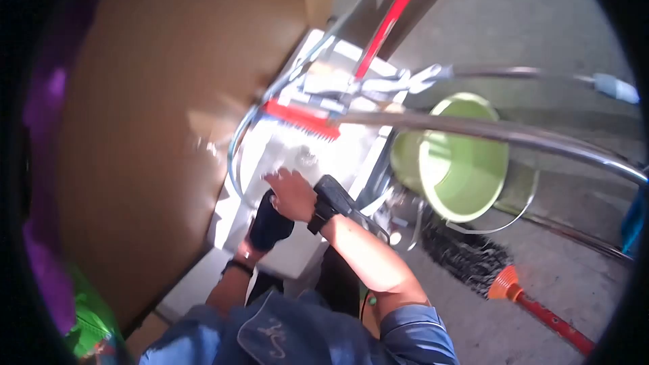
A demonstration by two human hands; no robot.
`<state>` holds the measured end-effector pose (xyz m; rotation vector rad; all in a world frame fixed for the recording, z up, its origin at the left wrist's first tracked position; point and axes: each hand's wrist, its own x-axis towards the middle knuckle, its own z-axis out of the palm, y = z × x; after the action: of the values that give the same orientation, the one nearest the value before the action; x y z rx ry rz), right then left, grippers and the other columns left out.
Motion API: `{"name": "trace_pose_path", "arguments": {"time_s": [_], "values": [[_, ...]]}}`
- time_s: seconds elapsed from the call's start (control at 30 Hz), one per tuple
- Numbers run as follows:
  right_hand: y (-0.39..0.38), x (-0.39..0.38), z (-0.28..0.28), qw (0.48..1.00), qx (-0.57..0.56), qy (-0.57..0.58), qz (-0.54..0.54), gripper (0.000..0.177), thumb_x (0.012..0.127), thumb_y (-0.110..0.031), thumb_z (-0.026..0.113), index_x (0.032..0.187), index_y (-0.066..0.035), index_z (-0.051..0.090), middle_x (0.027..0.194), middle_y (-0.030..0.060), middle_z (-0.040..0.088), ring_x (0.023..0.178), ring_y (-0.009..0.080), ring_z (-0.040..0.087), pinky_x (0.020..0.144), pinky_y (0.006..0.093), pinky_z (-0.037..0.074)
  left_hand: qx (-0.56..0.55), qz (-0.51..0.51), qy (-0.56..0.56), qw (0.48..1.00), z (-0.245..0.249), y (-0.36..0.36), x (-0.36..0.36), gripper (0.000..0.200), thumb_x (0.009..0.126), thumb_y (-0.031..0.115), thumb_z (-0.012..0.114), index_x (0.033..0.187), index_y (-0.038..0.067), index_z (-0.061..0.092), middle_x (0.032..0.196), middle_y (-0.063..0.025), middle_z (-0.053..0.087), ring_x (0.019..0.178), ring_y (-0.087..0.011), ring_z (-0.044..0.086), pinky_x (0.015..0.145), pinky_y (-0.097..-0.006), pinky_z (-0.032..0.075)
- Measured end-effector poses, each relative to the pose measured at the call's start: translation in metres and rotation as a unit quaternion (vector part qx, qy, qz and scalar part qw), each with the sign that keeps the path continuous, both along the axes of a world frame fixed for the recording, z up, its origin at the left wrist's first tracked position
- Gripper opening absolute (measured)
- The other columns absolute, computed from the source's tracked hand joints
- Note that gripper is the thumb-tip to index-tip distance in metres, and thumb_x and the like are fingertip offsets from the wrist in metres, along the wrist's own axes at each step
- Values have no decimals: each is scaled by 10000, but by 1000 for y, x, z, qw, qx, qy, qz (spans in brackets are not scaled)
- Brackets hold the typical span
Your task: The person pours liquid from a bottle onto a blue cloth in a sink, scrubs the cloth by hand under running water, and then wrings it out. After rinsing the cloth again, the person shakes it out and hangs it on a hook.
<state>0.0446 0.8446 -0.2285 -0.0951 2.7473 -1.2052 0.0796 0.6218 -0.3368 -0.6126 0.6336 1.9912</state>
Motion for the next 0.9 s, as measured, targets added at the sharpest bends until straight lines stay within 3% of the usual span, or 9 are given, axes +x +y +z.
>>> {"name": "trace_pose_path", "arguments": {"time_s": [0.07,0.1,0.2,0.27,0.43,0.5,0.7,0.77,0.9], "values": [[57,-54,21,984,-25,162,-75,368,712,-97,577,1061,6,524,1023,201,541,943,343,533,814,419,442,103,-49,127,985,72,42,-21,712,885,479,415,1428,123,122,1458,-6,222,1324,-201,237,1083,-353,208],[91,-97,40,996,49,-33,-62,354,707,-71,551,1045,28,520,988,226,542,967,344,526,820,415,437,159,-19,5,987,48,24,-12,688,877,476,435,1415,126,187,1447,-24,248,1328,-234,231,1090,-407,192],[166,-157,88,912,34,298,-280,490,741,-105,566,1193,48,454,1203,240,468,1158,354,433,972,385,361,6,-38,63,997,28,23,-6,438,911,287,406,1289,71,366,1338,-80,354,1239,-222,333,1050,-386,253],[216,-199,115,866,114,349,-338,585,711,-90,562,1244,68,379,1241,274,408,1179,387,396,1003,400,330,133,82,-131,979,53,34,-19,385,903,233,420,1239,48,406,1314,-110,373,1221,-240,352,1034,-393,280],[305,-275,146,780,323,288,-452,666,669,-149,610,1251,48,350,1272,319,360,1164,459,377,990,473,324,100,35,-63,992,57,29,-15,557,875,254,480,1370,110,268,1394,-86,319,1294,-250,291,1081,-416,215],[290,-278,181,854,189,79,-479,612,692,-217,605,1202,47,395,1259,317,377,1159,447,396,976,470,344,97,26,-51,994,81,33,-19,608,859,255,508,1390,121,244,1403,-84,317,1300,-256,291,1089,-416,205],[253,-275,151,884,137,115,-432,704,736,-218,610,1293,70,290,1348,306,275,1243,438,314,1008,411,324,41,-50,31,997,91,28,-15,498,887,282,450,1362,193,328,1409,-36,328,1304,-232,292,1059,-440,230],[240,-246,115,846,-298,265,-355,721,778,-254,620,1341,34,274,1356,242,320,1153,254,457,863,292,421,122,21,-182,975,78,14,-5,554,831,275,552,1336,149,362,1298,-80,464,1240,-238,386,1019,-439,308],[130,-111,20,879,-372,-46,-294,714,824,-301,623,1374,-13,269,1294,147,440,994,152,482,812,260,403,51,-10,-177,983,92,10,0,573,824,419,487,1338,192,371,1353,-68,409,1294,-250,311,1009,-519,245]]}}
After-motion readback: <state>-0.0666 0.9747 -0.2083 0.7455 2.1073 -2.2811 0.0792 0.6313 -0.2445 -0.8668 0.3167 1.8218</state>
